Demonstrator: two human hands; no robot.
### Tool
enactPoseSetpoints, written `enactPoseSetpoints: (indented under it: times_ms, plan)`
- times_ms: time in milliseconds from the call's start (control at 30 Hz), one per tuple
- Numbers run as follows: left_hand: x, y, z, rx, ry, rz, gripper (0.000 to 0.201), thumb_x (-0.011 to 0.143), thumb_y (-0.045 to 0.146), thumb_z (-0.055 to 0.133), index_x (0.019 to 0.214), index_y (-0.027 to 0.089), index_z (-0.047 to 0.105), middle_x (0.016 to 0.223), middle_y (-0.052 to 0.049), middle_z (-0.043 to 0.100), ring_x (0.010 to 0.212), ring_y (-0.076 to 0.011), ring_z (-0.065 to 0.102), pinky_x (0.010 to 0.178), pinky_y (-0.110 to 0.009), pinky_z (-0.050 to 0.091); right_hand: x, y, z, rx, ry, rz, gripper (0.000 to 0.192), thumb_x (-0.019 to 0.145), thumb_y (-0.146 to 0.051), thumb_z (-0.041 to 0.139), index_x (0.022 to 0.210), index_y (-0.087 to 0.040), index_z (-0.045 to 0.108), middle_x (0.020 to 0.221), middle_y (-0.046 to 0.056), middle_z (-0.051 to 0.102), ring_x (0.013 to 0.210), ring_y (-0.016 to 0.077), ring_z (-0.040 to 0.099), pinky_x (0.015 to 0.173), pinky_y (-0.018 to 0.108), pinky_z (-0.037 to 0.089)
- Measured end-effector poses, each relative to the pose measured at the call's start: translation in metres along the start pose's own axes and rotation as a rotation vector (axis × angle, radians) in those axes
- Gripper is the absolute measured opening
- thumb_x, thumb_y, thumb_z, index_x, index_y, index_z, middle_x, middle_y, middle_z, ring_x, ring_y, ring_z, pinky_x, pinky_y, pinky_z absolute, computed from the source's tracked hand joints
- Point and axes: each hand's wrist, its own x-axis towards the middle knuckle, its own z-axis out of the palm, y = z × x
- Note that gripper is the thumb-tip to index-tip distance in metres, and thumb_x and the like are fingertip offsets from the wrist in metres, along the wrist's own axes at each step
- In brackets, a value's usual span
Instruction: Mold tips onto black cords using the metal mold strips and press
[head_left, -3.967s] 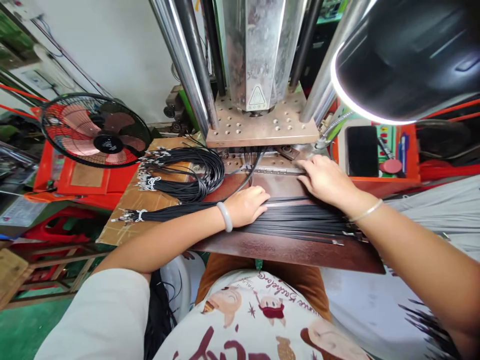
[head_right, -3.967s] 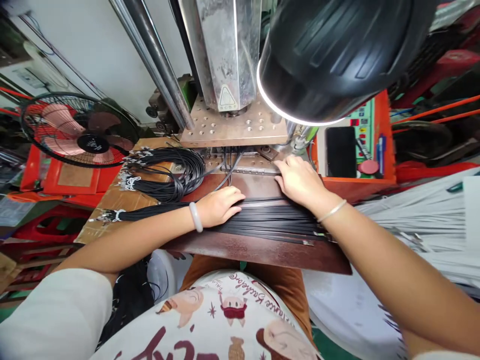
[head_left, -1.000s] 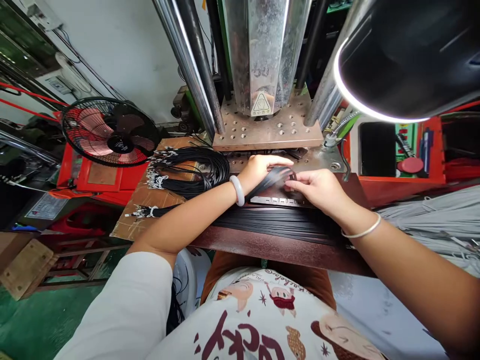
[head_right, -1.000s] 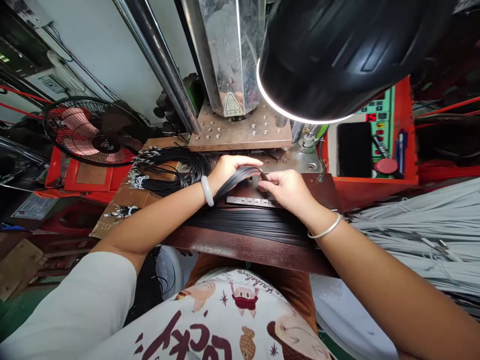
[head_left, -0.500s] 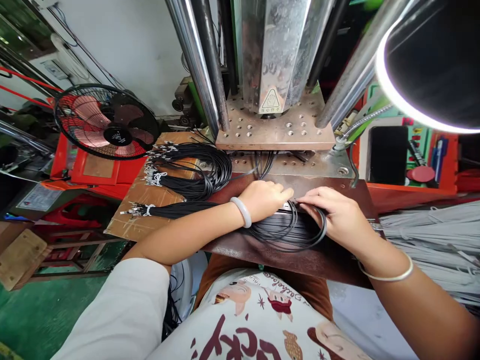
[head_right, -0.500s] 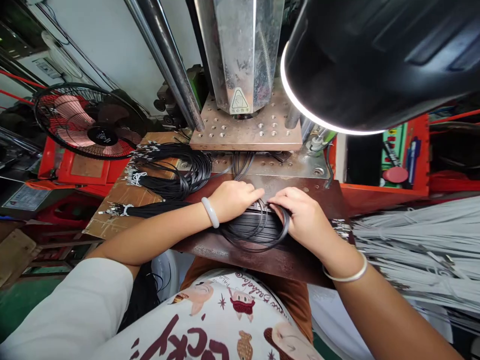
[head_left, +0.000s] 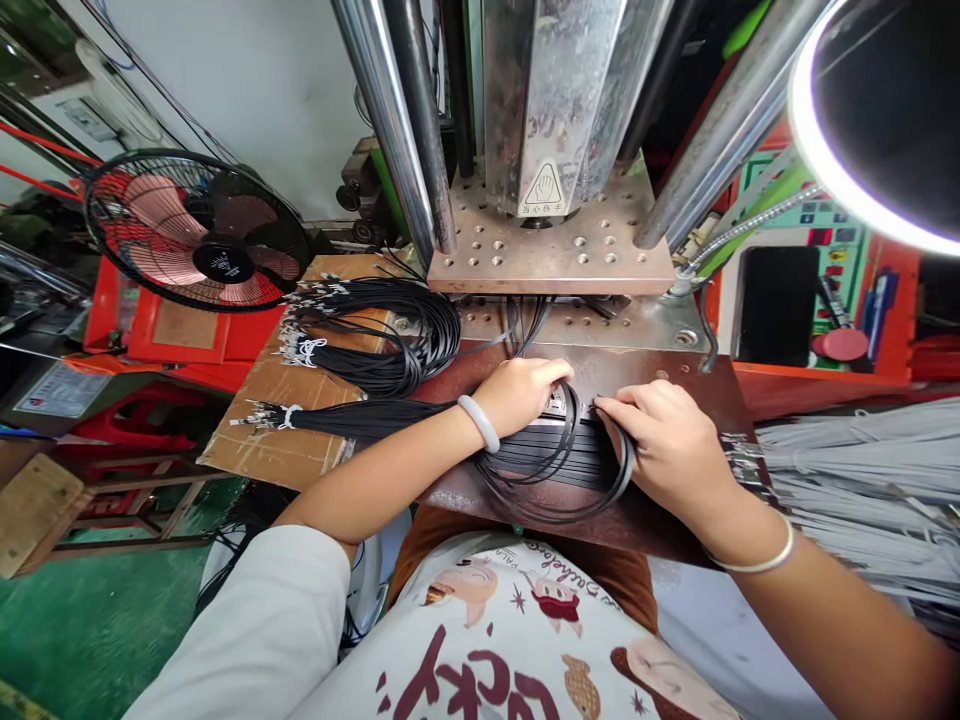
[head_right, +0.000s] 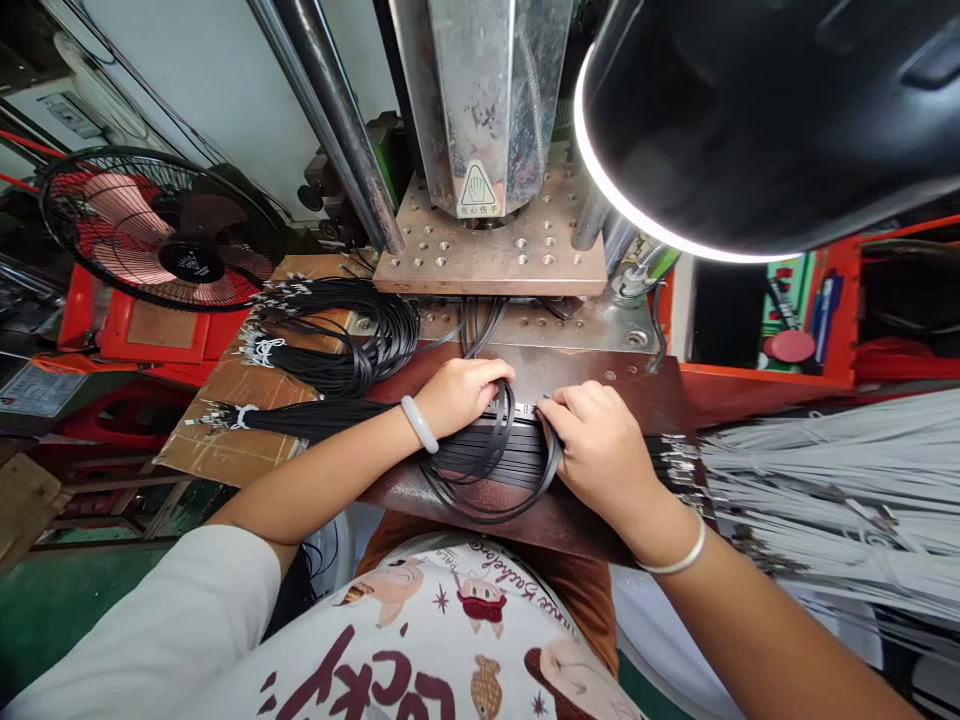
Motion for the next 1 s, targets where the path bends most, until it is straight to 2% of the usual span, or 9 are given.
enactPoseSetpoints:
  times_ms: [133,267,433,567,667,733,833,900,1000]
  plan:
    - [-0.001,0.001,-0.002,-0.188,0.183,0.053,0.025,0.088,0.005,0.046,0.096,0.014,0.068,0.094,-0.004,0.073,0.087,-0.0125,0.069,0.083,-0.021,0.052,-0.001,-0.005,0.000,-0.067,-0.053,-0.052,0.019,0.091,-0.016,0.049,0.090,-0.011,0.067,0.083,0.011,0.063,0.073,0.0220,0.047,0.065,0.036,0.033]
    - [0.001,0.003,-0.004,-0.083,0.070,-0.054,0.025,0.086,0.006,0.046,0.094,0.015,0.068,0.089,-0.004,0.073,0.083,-0.0153,0.069,0.080,-0.025,0.053,-0.001,-0.004,-0.001,0.122,-0.060,0.058,0.016,0.092,-0.018,0.050,0.094,-0.017,0.066,0.084,0.008,0.065,0.075,0.0213,0.053,0.067,0.036,0.040]
    - [0.001,0.004,-0.004,-0.194,0.099,0.020,0.028,0.086,0.003,0.044,0.097,0.014,0.068,0.094,-0.004,0.073,0.088,-0.0130,0.069,0.084,-0.023,0.053,0.000,0.002,-0.011,0.395,0.137,0.293,0.012,0.090,-0.018,0.057,0.095,-0.023,0.066,0.091,0.006,0.067,0.083,0.0203,0.064,0.076,0.035,0.052]
    - [0.001,0.003,-0.004,-0.067,-0.004,0.014,0.025,0.084,0.003,0.046,0.092,0.014,0.067,0.091,-0.006,0.071,0.085,-0.0150,0.067,0.082,-0.025,0.053,-0.001,0.007,-0.016,0.431,0.126,0.389,0.010,0.088,-0.019,0.059,0.089,-0.024,0.068,0.086,0.003,0.070,0.077,0.0198,0.066,0.075,0.035,0.054]
    - [0.001,0.003,-0.007,-0.117,0.087,0.044,0.028,0.085,0.001,0.042,0.094,0.013,0.066,0.094,-0.007,0.070,0.090,-0.0141,0.066,0.085,-0.024,0.052,-0.002,0.009,-0.016,0.455,0.075,0.411,0.008,0.086,-0.020,0.060,0.087,-0.023,0.068,0.081,0.002,0.071,0.071,0.0183,0.066,0.066,0.032,0.053]
    - [0.001,0.004,-0.009,-0.144,0.108,0.001,0.028,0.085,0.001,0.042,0.096,0.013,0.065,0.092,-0.005,0.071,0.088,-0.0133,0.067,0.085,-0.023,0.052,-0.001,0.009,-0.015,0.459,0.057,0.394,0.009,0.086,-0.020,0.060,0.086,-0.023,0.068,0.078,0.002,0.070,0.069,0.0176,0.065,0.062,0.030,0.051]
    - [0.002,0.003,-0.010,-0.067,-0.035,-0.070,0.025,0.084,0.004,0.046,0.096,0.014,0.065,0.090,-0.003,0.072,0.083,-0.0151,0.069,0.081,-0.025,0.052,0.000,0.011,-0.014,0.461,0.051,0.366,0.010,0.086,-0.019,0.058,0.086,-0.022,0.068,0.077,0.002,0.070,0.068,0.0171,0.064,0.062,0.030,0.051]
    - [0.002,0.003,-0.009,-0.054,-0.071,-0.047,0.027,0.084,0.005,0.047,0.100,0.014,0.066,0.093,-0.003,0.073,0.085,-0.0159,0.069,0.082,-0.026,0.053,0.001,0.013,-0.013,0.475,0.038,0.358,0.011,0.087,-0.020,0.058,0.085,-0.022,0.068,0.077,0.002,0.070,0.068,0.0174,0.065,0.063,0.031,0.051]
    - [0.001,0.005,-0.008,-0.181,0.042,0.052,0.032,0.085,0.002,0.044,0.105,0.012,0.067,0.099,-0.006,0.074,0.092,-0.0132,0.069,0.086,-0.023,0.052,0.002,0.018,-0.013,0.513,0.010,0.324,0.011,0.088,-0.021,0.056,0.085,-0.022,0.067,0.076,0.002,0.069,0.068,0.0177,0.064,0.064,0.031,0.051]
